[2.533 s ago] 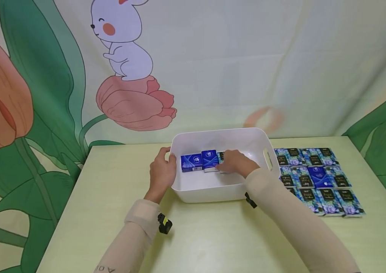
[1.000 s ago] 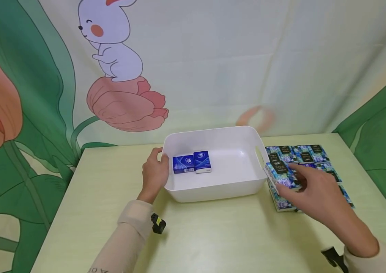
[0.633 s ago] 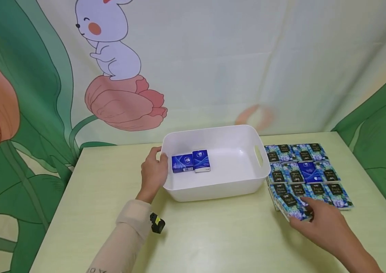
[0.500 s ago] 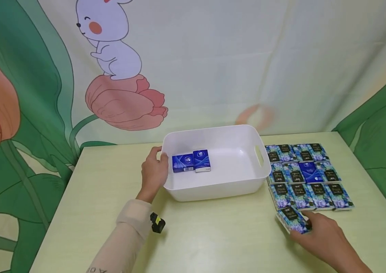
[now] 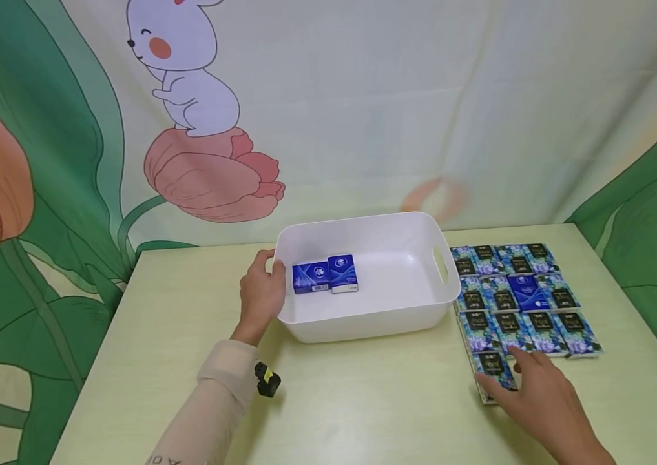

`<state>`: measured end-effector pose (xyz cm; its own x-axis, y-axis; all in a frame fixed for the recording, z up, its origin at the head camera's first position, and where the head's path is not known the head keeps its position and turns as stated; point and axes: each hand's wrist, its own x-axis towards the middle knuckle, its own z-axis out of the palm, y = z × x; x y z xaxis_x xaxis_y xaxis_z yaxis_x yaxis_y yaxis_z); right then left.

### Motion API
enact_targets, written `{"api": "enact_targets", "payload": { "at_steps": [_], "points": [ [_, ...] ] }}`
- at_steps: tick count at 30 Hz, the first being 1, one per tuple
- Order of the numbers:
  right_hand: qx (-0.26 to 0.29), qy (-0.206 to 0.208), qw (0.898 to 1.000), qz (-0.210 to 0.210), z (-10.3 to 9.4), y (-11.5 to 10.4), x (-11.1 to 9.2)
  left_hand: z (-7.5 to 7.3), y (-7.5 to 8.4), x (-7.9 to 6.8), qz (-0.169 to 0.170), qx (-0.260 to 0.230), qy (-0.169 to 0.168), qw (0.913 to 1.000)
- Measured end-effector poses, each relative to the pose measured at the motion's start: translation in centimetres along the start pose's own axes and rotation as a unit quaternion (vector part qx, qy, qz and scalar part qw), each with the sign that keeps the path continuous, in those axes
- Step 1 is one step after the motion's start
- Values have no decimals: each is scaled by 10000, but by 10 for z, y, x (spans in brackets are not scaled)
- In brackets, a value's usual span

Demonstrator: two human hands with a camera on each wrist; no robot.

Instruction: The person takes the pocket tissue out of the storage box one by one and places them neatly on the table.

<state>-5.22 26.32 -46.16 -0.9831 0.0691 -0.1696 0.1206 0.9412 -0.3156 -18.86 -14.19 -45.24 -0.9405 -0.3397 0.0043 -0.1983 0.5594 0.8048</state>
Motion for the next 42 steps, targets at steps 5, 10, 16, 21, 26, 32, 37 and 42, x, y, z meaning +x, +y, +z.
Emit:
{"api": "enact_targets", "payload": {
  "at_steps": [5, 10, 16, 21, 26, 32, 37, 42],
  "points": [
    [303, 925, 9923, -764, -30, -25, 9, -1, -1, 0, -13, -13, -7, 10000],
    [632, 1806, 9690, -1562, -47, -58, 28, -2, -1, 1, 5, -19, 11, 10000],
    [852, 1805, 9602, -1956, -59, -108, 52, -2, -2, 1, 132, -34, 41, 9999],
    [746, 1457, 9612, -2220, -65, -148, 74, -2, -1, 1, 87, -59, 38, 9999],
    [641, 937, 9663, -2311, -70, -178, 93, -2, 0, 0, 28, -75, 39, 10000],
    [517, 273, 9729, -2237, -73, -209, 113, -3, -1, 0, 78, -68, 71, 9999],
    [341, -209, 9779, -2051, -74, -231, 128, -2, -1, -1, 89, -58, 75, 9999],
    [186, -752, 9792, -1876, -72, -249, 147, -3, -2, 0, 90, -35, 99, 9999]
  ]
}}
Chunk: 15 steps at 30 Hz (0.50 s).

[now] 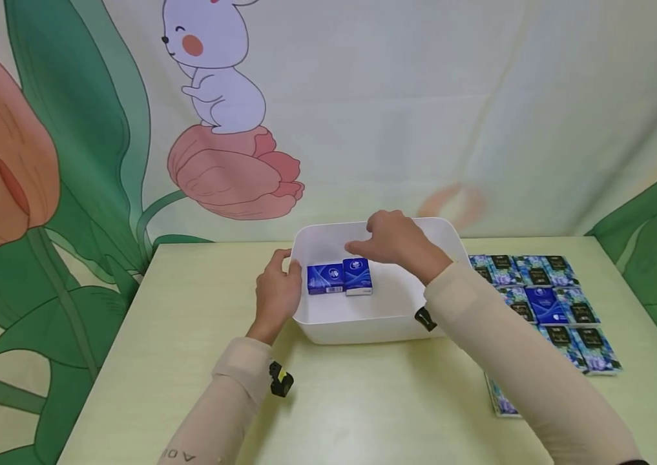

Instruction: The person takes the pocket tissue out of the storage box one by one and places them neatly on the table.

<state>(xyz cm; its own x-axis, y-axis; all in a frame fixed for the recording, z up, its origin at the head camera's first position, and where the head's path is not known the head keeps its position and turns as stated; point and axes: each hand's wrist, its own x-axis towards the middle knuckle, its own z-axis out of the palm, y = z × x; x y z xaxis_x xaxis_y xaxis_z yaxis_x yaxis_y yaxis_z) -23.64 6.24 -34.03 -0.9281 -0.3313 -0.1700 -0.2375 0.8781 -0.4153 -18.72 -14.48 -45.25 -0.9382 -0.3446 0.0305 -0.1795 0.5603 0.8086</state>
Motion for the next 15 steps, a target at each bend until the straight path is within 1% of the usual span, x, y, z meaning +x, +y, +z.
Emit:
{"api": "enact_targets", "payload": {
  "at_steps": [3, 7, 12, 15],
  "points": [
    [-101, -353, 9993, 83, 5, -1, 15, 1, 0, 0, 15, 16, -18, 10000],
    [-459, -701, 9961, 261, 17, 0, 33, 1, -1, 0, 6, 15, 15, 10000],
    [-997, -907, 9888, 644, 30, -2, 50, 0, -1, -1, -27, 13, 52, 10000],
    [-1190, -987, 9856, 691, 35, -3, 56, -1, 0, 0, 32, 12, 32, 10000]
  ]
}}
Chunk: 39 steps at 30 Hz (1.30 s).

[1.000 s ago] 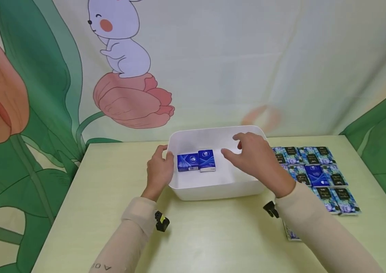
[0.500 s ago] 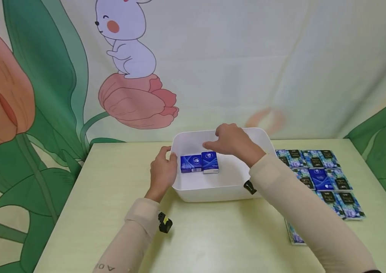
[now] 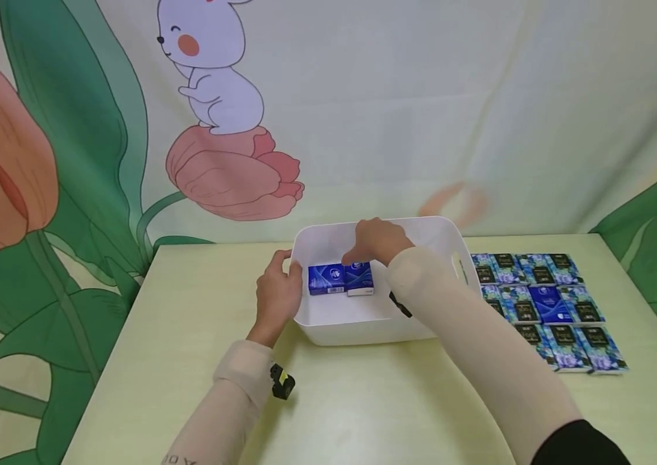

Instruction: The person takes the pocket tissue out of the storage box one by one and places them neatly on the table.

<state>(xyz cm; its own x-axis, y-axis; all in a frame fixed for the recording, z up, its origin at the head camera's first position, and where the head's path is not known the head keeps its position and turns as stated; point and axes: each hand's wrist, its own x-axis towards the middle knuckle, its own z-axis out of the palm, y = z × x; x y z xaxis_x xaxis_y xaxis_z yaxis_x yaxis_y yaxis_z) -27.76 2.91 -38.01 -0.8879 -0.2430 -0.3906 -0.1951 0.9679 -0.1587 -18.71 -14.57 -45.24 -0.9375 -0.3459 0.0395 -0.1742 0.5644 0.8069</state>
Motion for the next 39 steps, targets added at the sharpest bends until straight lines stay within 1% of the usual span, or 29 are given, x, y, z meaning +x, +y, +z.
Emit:
{"api": "enact_targets", "payload": {
  "at_steps": [2, 4, 9, 11, 14, 17, 19, 22, 24, 27, 29, 32, 37, 39],
  "points": [
    [-102, -53, 9999, 31, 3, -1, 5, 1, 2, 0, 45, 7, 11, 10000],
    [-219, -126, 9997, 64, 10, -1, 15, 1, 3, 0, 68, 19, 27, 10000],
    [-319, -395, 9986, 163, 36, -2, 43, 3, 4, -3, 16, 18, -7, 10000],
    [-301, -343, 9989, 137, 46, -1, 48, 4, 5, -5, -13, 5, -23, 10000],
    [-216, -131, 9996, 79, 53, 2, 46, 4, 7, -8, 6, 17, 10, 10000],
    [-90, -82, 9999, 108, 47, 5, 36, 5, 9, -9, 55, 39, 33, 10000],
    [69, -203, 9995, 213, 38, 8, 26, 5, 10, -9, 96, 49, 26, 9999],
    [136, -342, 9990, 265, 21, 12, 10, 6, 10, -8, 144, 68, 54, 9999],
    [99, -384, 9990, 222, 9, 13, -2, 5, 10, -7, 165, 79, 59, 9998],
    [-105, -355, 9993, 7, -10, 14, -20, 4, 8, -5, 176, 106, 50, 9998],
    [-226, -286, 9992, -145, -20, 15, -32, 4, 6, -4, 150, 121, 40, 9998],
    [-389, -99, 9984, -388, -30, 19, -48, 2, 4, -3, 97, 147, 38, 9998],
    [-587, 279, 9961, -595, -36, 35, -79, 2, 3, -2, 21, 165, -12, 9999],
    [-520, 465, 9953, -667, -36, 45, -94, 2, 4, -2, 10, 160, -38, 9999]
  ]
}}
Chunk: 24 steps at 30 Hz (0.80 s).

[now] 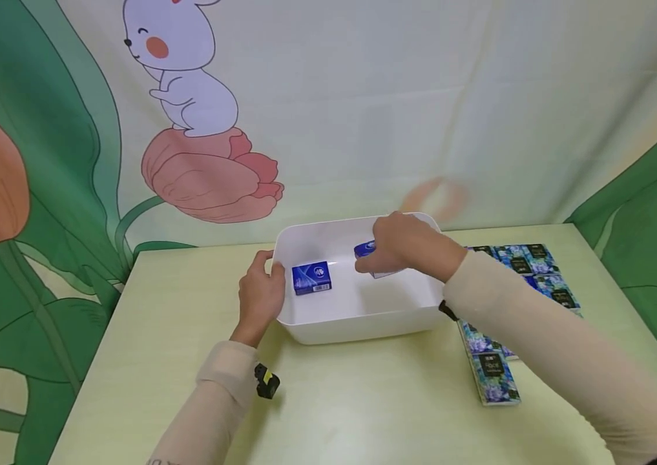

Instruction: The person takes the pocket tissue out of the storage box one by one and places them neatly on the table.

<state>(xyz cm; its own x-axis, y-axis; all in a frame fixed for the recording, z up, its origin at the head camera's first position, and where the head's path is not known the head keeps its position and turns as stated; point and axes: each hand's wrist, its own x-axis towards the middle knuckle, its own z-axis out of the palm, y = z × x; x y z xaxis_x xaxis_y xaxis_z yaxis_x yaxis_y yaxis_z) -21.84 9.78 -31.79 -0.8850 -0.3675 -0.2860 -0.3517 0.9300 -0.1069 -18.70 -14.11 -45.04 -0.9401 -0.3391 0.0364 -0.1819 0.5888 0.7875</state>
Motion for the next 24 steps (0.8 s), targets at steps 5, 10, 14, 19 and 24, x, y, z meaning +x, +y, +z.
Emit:
{"api": "enact_targets", "payload": {
  "at_steps": [5, 10, 14, 19, 24],
  "points": [
    [557, 432, 9973, -189, 1, 21, -40, -2, 2, 0, 4, -23, 0, 10000],
    [1095, 746, 9911, -125, 8, 43, -78, -4, 2, 0, 38, -63, 24, 10000],
    [1320, 942, 9868, -29, 21, 60, -103, -4, -1, 0, 57, -56, 34, 10000],
    [1497, 1074, 9826, 228, 45, 83, -130, -3, -3, -1, 46, -66, -60, 9999],
    [1542, 1276, 9782, 558, 71, 103, -155, 1, -1, 0, 46, -67, -87, 9999]
  ]
}}
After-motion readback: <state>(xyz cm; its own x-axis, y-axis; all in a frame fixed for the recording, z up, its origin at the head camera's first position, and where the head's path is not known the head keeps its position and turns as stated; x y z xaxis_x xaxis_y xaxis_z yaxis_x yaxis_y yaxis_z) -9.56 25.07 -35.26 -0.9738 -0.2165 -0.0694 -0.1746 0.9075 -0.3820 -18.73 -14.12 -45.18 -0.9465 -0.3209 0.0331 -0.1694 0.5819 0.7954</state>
